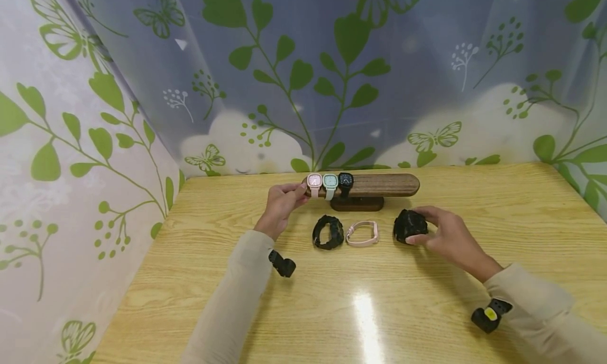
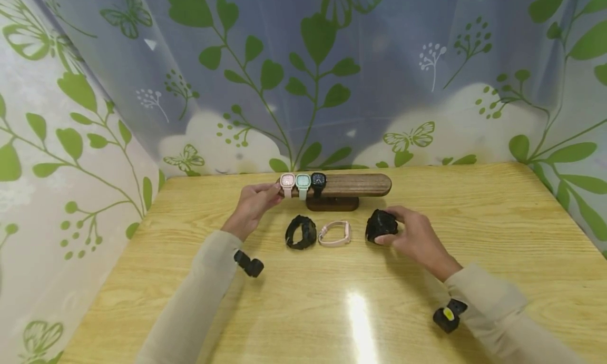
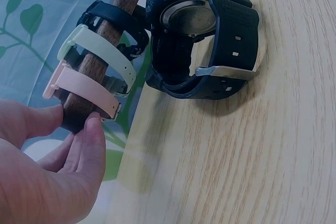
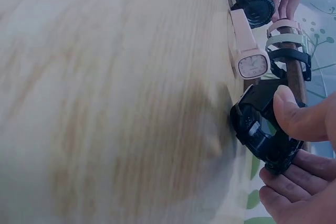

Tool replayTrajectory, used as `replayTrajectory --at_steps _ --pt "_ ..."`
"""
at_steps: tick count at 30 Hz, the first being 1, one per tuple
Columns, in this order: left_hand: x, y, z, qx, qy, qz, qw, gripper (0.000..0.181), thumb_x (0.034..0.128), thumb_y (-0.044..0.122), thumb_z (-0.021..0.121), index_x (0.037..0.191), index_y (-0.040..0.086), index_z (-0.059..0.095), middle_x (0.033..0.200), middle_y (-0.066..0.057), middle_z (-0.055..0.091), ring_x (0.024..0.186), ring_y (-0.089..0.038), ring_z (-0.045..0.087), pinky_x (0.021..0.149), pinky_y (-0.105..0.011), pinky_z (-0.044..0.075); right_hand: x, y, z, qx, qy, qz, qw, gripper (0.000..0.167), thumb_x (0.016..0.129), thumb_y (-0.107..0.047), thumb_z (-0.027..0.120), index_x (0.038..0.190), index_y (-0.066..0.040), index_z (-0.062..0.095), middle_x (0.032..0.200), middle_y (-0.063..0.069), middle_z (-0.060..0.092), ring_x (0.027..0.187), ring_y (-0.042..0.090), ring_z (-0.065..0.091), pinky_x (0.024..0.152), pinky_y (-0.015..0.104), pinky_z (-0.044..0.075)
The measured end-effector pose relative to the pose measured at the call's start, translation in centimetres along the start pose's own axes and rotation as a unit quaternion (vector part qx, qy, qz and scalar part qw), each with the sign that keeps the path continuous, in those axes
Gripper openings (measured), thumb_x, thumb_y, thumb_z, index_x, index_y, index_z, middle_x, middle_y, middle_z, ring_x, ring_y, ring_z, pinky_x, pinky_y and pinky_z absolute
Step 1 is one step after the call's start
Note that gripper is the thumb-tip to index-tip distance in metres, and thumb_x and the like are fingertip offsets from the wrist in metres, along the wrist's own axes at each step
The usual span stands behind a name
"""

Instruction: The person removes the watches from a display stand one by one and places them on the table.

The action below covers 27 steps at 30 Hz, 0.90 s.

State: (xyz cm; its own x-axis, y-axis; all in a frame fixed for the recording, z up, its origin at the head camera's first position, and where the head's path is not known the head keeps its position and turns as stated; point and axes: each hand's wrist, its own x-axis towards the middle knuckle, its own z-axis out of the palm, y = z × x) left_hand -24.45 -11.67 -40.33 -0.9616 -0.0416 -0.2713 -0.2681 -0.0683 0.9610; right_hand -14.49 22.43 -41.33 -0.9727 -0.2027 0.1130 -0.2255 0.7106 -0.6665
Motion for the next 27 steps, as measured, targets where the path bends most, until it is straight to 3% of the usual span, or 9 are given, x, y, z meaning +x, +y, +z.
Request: replayTrajectory --at_steps 1,3,9,16,27 --pt "0.0 0.0 0.0 0.000 0.000 0.000 1.0000 0.028 0.1012 0.009 0.064 0.122 -0.010 0.065 0.107 -0.016 0.066 0.084 -0.013 0.068 0.089 -0.029 0.059 0.0 0.0 0.1 0.005 0.001 -0.001 1.0000 0.066 0.084 -0.015 0.085 0.138 0.009 0.054 0.137 0.033 0.055 0.118 0.053 0.057 0.092 0.062 0.052" --pt "0.1 -0.1 0.0 -0.001 0.000 0.000 1.0000 0.028 0.1012 0.009 0.064 0.122 -0.009 0.065 0.107 -0.016 0.066 0.084 -0.013 0.068 0.089 -0.029 0.059 -0.1 0.0 0.3 0.015 0.000 0.001 0.9999 0.067 0.084 -0.014 0.085 0.139 0.010 0.054 0.138 0.034 0.053 0.122 0.054 0.054 0.096 0.064 0.049" --pt "0.1 -0.1 0.0 -0.001 0.000 -0.001 1.0000 0.028 0.1011 0.009 0.064 0.123 -0.009 0.065 0.108 -0.016 0.065 0.085 -0.014 0.068 0.096 -0.034 0.057 -0.2 0.3 0.6 0.039 -0.005 0.004 0.9992 0.069 0.086 -0.014 0.084 0.140 0.011 0.050 0.141 0.035 0.050 0.124 0.055 0.051 0.099 0.061 0.049" --pt "0.1 -0.2 0.0 -0.002 0.002 0.000 1.0000 0.029 0.1009 0.009 0.065 0.123 -0.009 0.065 0.107 -0.015 0.065 0.083 -0.013 0.067 0.089 -0.028 0.059 -0.3 0.7 0.9 0.068 -0.014 -0.003 0.9976 0.068 0.087 -0.012 0.082 0.141 0.012 0.048 0.142 0.036 0.047 0.125 0.054 0.050 0.098 0.059 0.050" --pt "0.0 -0.1 0.0 0.005 0.002 0.001 1.0000 0.028 0.1010 0.010 0.065 0.122 -0.008 0.066 0.107 -0.015 0.067 0.082 -0.012 0.068 0.093 -0.032 0.058 -0.4 1.0 0.9 0.068 -0.042 -0.011 0.9967 0.065 0.092 -0.011 0.076 0.143 0.010 0.043 0.143 0.038 0.046 0.131 0.053 0.046 0.101 0.062 0.047"
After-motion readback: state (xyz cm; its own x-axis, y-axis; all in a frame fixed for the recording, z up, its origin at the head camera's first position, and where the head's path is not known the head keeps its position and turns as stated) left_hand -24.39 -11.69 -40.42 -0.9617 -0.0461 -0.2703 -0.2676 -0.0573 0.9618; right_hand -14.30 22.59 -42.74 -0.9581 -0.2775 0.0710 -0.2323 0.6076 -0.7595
